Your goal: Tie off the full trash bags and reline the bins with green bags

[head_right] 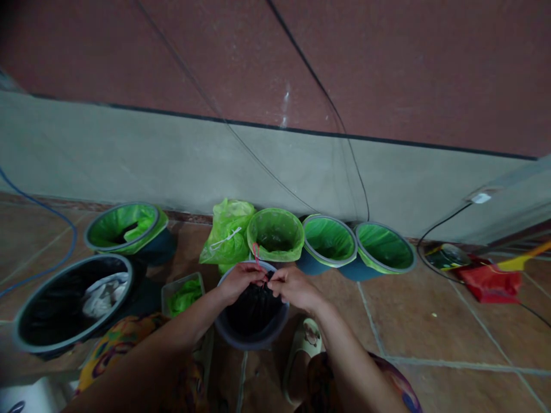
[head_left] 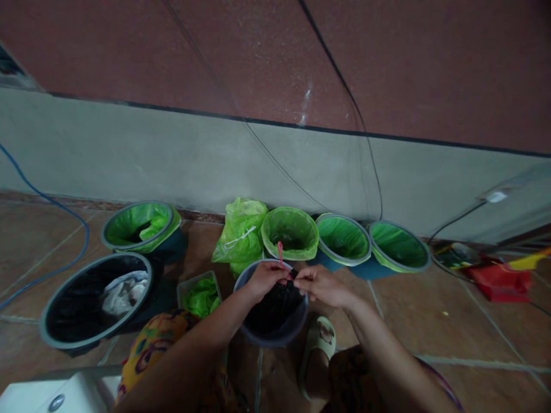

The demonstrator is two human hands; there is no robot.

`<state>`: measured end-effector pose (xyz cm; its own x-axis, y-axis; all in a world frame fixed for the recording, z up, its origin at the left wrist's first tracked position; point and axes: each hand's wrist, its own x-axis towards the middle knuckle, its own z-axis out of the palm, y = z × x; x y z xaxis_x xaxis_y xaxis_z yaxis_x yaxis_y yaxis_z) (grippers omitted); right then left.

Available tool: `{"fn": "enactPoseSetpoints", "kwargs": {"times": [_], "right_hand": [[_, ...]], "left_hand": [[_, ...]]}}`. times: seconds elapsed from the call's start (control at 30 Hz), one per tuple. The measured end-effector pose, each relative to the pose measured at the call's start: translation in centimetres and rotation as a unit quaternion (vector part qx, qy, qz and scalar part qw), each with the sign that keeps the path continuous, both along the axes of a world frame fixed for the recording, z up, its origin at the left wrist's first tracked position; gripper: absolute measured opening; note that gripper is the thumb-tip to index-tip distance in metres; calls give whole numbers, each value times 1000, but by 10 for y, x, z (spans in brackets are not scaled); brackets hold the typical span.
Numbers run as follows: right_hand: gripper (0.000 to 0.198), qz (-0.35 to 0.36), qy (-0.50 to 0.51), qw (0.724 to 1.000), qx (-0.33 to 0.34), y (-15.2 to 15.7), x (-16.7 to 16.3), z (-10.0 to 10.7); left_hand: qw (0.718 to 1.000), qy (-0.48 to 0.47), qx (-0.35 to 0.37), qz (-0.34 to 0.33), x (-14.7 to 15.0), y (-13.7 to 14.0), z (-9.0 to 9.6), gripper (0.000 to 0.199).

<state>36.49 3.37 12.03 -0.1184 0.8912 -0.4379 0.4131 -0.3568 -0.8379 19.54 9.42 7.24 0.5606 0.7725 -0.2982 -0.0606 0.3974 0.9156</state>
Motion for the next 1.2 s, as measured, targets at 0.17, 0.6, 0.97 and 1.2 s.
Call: {"fn": "enactPoseSetpoints", "kwargs": {"times": [0.17, 0.6, 0.97, 1.2], "right_hand": [[23, 41, -25, 999, 3, -3, -2, -10], [15, -28, 42, 994, 101, 13, -16, -36], [17, -74, 77, 990, 90, 13, -21, -30], [23, -98, -215, 930, 282, 13, -17, -17]], "left_hand": [[986, 32, 153, -64, -4, 5, 1, 4], [746, 255, 604, -117, -13, -7, 18, 23], [768, 261, 581, -64, -18, -6, 23, 22], [814, 284, 506, -33, -13, -3, 12, 22]]}}
